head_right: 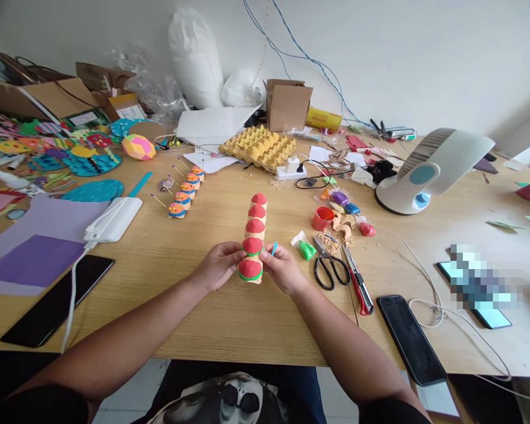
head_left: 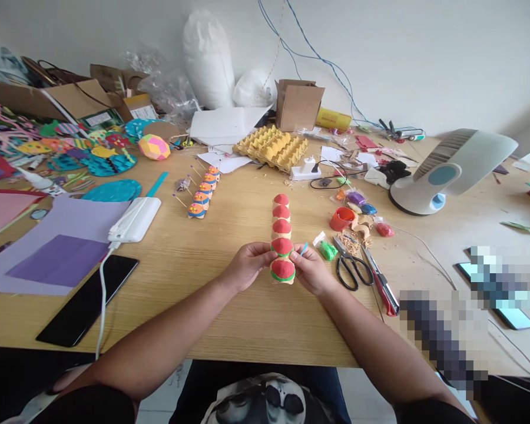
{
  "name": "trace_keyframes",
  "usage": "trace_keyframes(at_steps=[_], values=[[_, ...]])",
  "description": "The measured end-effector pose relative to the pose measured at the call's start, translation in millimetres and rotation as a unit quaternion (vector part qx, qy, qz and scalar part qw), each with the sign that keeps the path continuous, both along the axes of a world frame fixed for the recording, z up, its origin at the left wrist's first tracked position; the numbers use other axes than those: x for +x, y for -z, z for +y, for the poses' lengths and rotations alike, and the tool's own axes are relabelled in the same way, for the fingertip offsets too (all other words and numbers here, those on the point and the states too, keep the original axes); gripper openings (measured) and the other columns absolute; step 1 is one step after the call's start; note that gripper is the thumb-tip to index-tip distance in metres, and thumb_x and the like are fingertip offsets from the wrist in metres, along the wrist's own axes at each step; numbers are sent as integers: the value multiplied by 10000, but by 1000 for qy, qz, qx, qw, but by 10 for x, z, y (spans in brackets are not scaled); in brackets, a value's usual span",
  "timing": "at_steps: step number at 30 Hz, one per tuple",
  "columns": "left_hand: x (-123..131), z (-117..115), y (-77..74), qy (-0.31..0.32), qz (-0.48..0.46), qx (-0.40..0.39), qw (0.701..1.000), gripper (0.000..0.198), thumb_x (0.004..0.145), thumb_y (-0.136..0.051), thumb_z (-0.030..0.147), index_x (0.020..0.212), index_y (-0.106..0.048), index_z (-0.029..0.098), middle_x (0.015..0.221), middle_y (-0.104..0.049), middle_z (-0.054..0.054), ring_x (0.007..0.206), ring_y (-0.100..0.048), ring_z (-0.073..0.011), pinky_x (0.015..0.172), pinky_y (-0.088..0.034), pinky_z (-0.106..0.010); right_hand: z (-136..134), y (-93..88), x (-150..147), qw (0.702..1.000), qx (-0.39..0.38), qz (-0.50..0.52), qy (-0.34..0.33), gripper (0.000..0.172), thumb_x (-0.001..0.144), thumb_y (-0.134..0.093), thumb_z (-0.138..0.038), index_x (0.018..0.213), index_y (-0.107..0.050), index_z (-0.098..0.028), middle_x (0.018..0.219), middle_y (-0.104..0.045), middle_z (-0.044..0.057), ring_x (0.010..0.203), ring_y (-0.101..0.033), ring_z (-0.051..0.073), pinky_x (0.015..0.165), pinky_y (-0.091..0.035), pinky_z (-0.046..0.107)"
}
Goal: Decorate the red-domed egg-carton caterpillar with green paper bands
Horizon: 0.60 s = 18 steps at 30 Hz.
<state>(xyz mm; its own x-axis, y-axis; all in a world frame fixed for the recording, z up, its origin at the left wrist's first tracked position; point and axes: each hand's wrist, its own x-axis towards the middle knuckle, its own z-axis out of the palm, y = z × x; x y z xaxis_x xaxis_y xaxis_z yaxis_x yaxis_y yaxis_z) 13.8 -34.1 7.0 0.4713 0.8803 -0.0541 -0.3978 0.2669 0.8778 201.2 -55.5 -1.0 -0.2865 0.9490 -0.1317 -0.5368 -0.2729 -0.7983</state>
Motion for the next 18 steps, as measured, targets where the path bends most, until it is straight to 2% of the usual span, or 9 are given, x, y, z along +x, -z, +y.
trace_keyframes(at_steps=[7,13,18], values=[[2,1,76,-35,3,6,999,239,755,-855,364,835,-793,147,818,-756,-54,759,-645,-158,739,-508,-293,-21,-20,-22,1000,1,-9,-2,349,706,-906,-421,800,-674,-177,707,-662,-24,605,-572,100,611,-486,243],[3,-17,-28,12,-52,-46,998,328,722,-876,422,828,-779,126,797,-722,-65,736,-635,-162,707,-506,-304,-24,-19,-7,1000,-1,-8,0,344,714,-899,-425,817,-677,-183,700,-650,-29,593,-558,101,589,-479,244],[16,-29,-70,2,-62,-65,996,345,746,-854,443,765,-749,115,719,-663,-39,671,-576,-130,651,-475,-277,-19,-22,-5,1000,-3,-7,-3,361,702,-906,-433,830,-680,-182,706,-659,-26,599,-570,107,598,-492,252]])
